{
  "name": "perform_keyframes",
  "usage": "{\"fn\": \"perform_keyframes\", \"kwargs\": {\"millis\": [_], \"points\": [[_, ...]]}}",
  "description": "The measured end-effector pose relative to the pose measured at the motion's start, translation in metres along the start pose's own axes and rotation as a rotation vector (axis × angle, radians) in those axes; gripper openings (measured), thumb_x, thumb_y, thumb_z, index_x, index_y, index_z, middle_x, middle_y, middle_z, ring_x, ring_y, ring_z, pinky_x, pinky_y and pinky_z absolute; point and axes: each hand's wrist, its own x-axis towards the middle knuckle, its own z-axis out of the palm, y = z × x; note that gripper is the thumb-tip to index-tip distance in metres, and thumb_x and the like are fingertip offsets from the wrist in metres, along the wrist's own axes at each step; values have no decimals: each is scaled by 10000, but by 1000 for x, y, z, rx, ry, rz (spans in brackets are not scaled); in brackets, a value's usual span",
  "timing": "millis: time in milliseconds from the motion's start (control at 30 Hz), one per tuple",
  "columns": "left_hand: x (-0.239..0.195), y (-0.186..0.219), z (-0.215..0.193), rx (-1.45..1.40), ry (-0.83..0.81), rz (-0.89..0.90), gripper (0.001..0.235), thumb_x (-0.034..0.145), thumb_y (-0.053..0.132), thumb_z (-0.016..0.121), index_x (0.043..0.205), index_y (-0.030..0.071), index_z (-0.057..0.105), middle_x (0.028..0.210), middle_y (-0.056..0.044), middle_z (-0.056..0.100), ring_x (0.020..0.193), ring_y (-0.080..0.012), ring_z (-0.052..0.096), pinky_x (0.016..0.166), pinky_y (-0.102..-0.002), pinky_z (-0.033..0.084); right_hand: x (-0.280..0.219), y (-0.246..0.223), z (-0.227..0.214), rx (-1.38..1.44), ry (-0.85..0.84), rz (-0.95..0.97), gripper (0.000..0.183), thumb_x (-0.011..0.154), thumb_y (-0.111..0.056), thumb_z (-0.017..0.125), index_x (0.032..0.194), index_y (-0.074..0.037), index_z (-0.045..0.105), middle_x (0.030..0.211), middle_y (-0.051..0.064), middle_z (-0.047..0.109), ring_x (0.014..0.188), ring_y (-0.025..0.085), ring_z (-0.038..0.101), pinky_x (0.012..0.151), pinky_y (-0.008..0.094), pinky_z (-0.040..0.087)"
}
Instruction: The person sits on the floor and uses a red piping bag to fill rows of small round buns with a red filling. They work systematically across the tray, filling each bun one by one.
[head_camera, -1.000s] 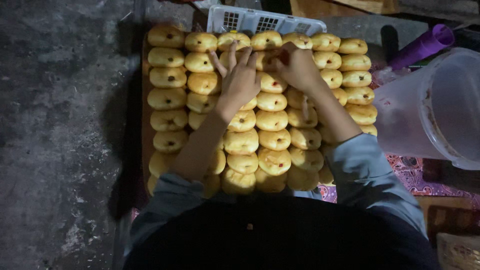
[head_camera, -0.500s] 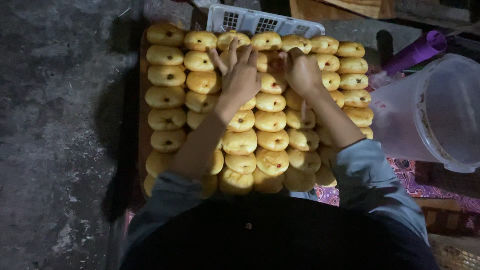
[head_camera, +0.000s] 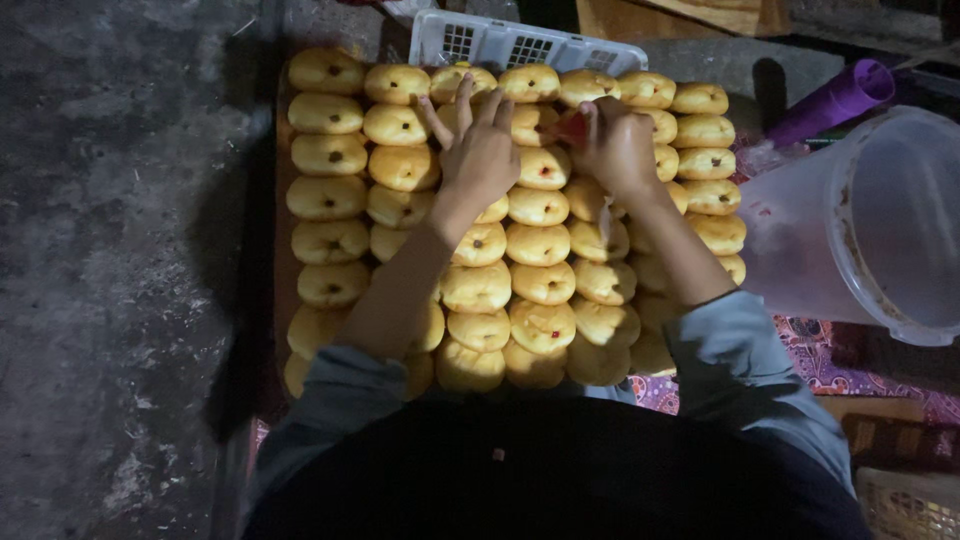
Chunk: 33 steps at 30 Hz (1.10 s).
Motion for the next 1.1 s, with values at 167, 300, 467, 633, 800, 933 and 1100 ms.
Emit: {"fn": "perform_keyframes", "kwargs": {"millis": [167, 300, 467, 633, 800, 933, 1100], "points": [[4, 0, -3, -37, -4, -8, 622, 838, 151, 609, 1432, -17, 532, 1577, -142, 414, 1523, -418, 107, 1071, -821, -136, 8, 39, -1, 363, 0, 270, 350, 1164, -251, 662, 966, 31, 726, 763, 119, 658, 607, 209, 566, 630, 364, 497], [13, -3, -2, -63, 10, -5, 600, 838, 140, 599, 1416, -11, 551, 1573, -151, 439, 1539, -421, 129, 1094, -805, -123, 34, 55, 3, 714, 10, 692, 380, 1060, -276, 677, 892, 65, 689, 677, 21, 607, 540, 148, 487, 513, 359, 375], [30, -8, 6, -61, 43, 3, 579, 871, 156, 589, 1423, -12, 542, 1559, -150, 455, 1525, -424, 153, 1106, -807, -123, 60, 54, 23, 388, 55, 450, 393, 1071, -302, 695, 886, 43, 738, 697, 66, 649, 622, 122, 518, 593, 354, 462], [44, -13, 11, -37, -38, -55, 584, 884, 157, 567, 1454, 43, 518, 1574, -119, 451, 1540, -389, 134, 1115, -793, -138, 69, 42, 43, 154, 47, 135, 279, 1063, -190, 687, 928, 48, 741, 797, 218, 712, 667, 349, 652, 633, 438, 516], [54, -11, 13, -21, -55, -64, 593, 867, 119, 557, 1455, 54, 506, 1543, -103, 476, 1538, -365, 109, 1090, -794, -170, 73, 22, 60, 27, 18, -115, 171, 1011, -102, 667, 915, 28, 724, 842, 264, 701, 733, 437, 696, 653, 493, 557], [57, -8, 10, -41, -126, -79, 580, 890, 128, 565, 1463, 57, 514, 1492, -118, 538, 1558, -349, 103, 1103, -776, -184, 79, 9, 72, -8, 6, -103, 224, 1005, -117, 713, 834, 25, 691, 763, 279, 669, 669, 467, 660, 589, 511, 533], [56, -8, 8, -61, -123, -57, 567, 896, 171, 577, 1449, 53, 534, 1407, -109, 603, 1548, -363, 128, 1103, -778, -174, 81, 4, 66, 9, 55, -54, 264, 1018, -121, 723, 811, 33, 669, 739, 273, 676, 651, 455, 663, 578, 499, 526]]}}
